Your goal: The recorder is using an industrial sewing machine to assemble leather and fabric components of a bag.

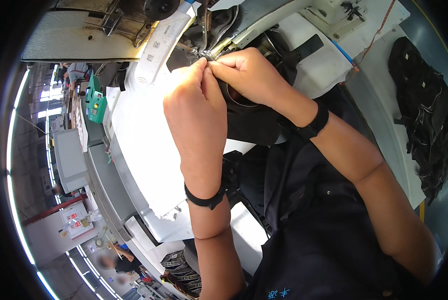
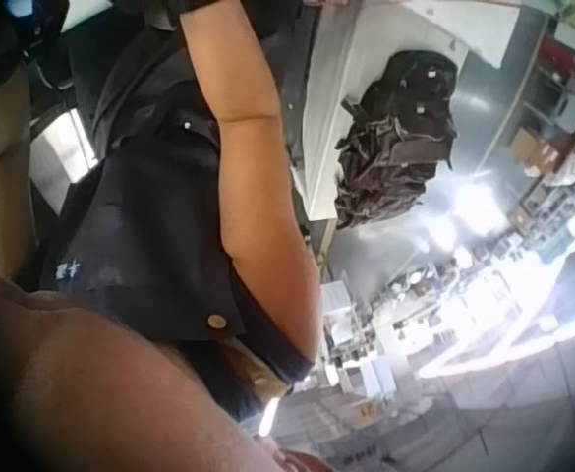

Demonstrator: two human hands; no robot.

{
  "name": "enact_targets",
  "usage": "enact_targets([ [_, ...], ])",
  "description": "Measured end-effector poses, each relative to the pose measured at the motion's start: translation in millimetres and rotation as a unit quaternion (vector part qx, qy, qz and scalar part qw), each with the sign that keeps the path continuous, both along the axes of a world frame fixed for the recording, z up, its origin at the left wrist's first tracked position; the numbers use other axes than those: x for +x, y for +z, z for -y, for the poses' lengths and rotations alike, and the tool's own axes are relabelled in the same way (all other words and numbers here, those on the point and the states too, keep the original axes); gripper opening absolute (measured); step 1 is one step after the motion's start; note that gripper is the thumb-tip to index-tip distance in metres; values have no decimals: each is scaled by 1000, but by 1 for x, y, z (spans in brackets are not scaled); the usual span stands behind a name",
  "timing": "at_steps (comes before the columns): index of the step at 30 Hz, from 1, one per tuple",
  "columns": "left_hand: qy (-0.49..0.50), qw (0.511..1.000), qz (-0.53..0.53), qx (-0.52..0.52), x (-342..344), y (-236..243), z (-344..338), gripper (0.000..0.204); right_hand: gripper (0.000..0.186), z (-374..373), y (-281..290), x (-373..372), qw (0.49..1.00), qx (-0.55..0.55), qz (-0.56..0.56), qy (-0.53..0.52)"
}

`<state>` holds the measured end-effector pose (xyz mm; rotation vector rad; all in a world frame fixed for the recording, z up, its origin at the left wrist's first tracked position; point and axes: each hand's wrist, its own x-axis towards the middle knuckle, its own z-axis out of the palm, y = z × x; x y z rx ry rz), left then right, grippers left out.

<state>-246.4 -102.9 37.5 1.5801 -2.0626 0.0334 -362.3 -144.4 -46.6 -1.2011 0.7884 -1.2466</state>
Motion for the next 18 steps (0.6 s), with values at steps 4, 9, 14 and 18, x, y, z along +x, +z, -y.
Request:
enact_targets([
  [4, 12, 999, -42, 18, 0, -5, -6, 24, 30, -5, -10, 9, 996, -43, -13, -80],
  [9, 13, 998, -57, -17, -3, -12, -6, 25, 21, -14, -5, 13, 984, -83, -25, -157],
  [14, 22, 999, -41, -6, -2, -6, -6, 25, 28, -12, -7, 13, 995, -50, 20, -81],
  [18, 23, 999, -28, -12, -3, -4, -5, 24, 31, -14, -3, 16, 995, -43, 32, -86],
])
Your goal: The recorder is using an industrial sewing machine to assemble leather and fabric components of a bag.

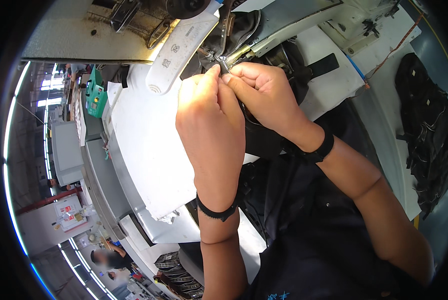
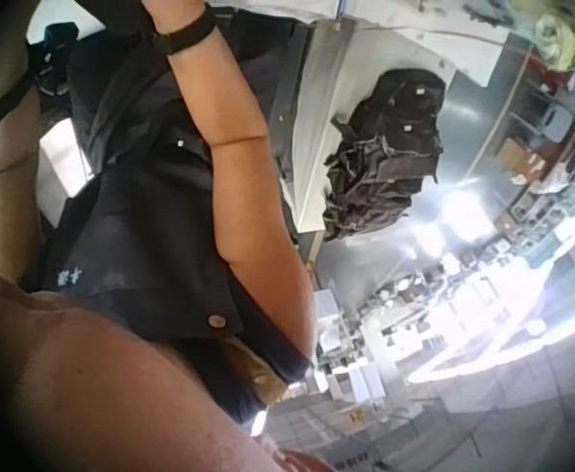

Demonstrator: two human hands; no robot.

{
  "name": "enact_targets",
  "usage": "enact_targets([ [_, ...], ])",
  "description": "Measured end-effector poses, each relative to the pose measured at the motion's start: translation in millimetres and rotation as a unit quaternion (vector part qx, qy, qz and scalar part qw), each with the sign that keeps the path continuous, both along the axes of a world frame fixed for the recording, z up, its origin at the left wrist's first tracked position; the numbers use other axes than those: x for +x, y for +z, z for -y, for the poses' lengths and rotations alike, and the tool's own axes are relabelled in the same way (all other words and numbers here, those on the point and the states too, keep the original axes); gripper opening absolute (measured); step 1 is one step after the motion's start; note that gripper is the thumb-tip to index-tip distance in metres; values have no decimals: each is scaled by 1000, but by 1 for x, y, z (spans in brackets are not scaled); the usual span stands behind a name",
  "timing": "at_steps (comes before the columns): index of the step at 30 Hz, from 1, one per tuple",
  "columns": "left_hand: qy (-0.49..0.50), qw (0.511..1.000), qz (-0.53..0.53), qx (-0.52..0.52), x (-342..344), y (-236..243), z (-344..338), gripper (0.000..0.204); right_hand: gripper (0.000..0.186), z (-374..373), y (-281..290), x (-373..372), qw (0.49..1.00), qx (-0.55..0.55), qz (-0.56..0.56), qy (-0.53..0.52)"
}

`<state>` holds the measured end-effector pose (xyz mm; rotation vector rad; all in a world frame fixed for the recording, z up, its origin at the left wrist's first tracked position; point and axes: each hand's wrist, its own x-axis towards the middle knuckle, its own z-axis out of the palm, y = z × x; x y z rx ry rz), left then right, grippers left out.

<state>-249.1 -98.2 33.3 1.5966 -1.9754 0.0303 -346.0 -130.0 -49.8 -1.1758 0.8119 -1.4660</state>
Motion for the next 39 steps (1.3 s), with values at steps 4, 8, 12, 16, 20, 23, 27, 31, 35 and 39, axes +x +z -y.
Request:
enact_targets([
  [4, 7, 1000, 0, -7, -3, 0, 0, 24, 31, 3, -2, -2, 1000, -4, 1, 2],
  [8, 9, 1000, -11, -14, -5, -6, -1, 24, 30, 7, -6, -1, 1000, -8, 21, 15],
  [12, 1, 999, 1, -37, -7, -13, 1, 24, 26, 8, -5, -8, 999, -5, 17, 34],
  [16, 18, 999, 3, -40, -12, -13, -2, 24, 22, 9, -8, -15, 997, 12, -18, 67],
  [20, 27, 999, 23, -40, -12, -11, -4, 24, 22, 7, -6, -16, 994, 28, -47, 96],
  [23, 25, 999, 27, -36, -13, -13, 0, 25, 23, 10, -1, -26, 991, 37, -60, 113],
  [27, 25, 999, 26, -21, -13, -8, -1, 25, 22, 11, 1, -28, 987, 58, -55, 142],
  [31, 29, 999, 15, -3, -15, -9, -5, 25, 24, 8, -7, -18, 997, -5, 0, 73],
  [35, 42, 999, -24, 3, -15, -14, -11, 24, 22, -3, -2, -18, 997, 14, 11, 76],
  [39, 37, 999, -13, 2, -13, -11, -10, 23, 23, 0, -5, -19, 998, -12, -20, 62],
])
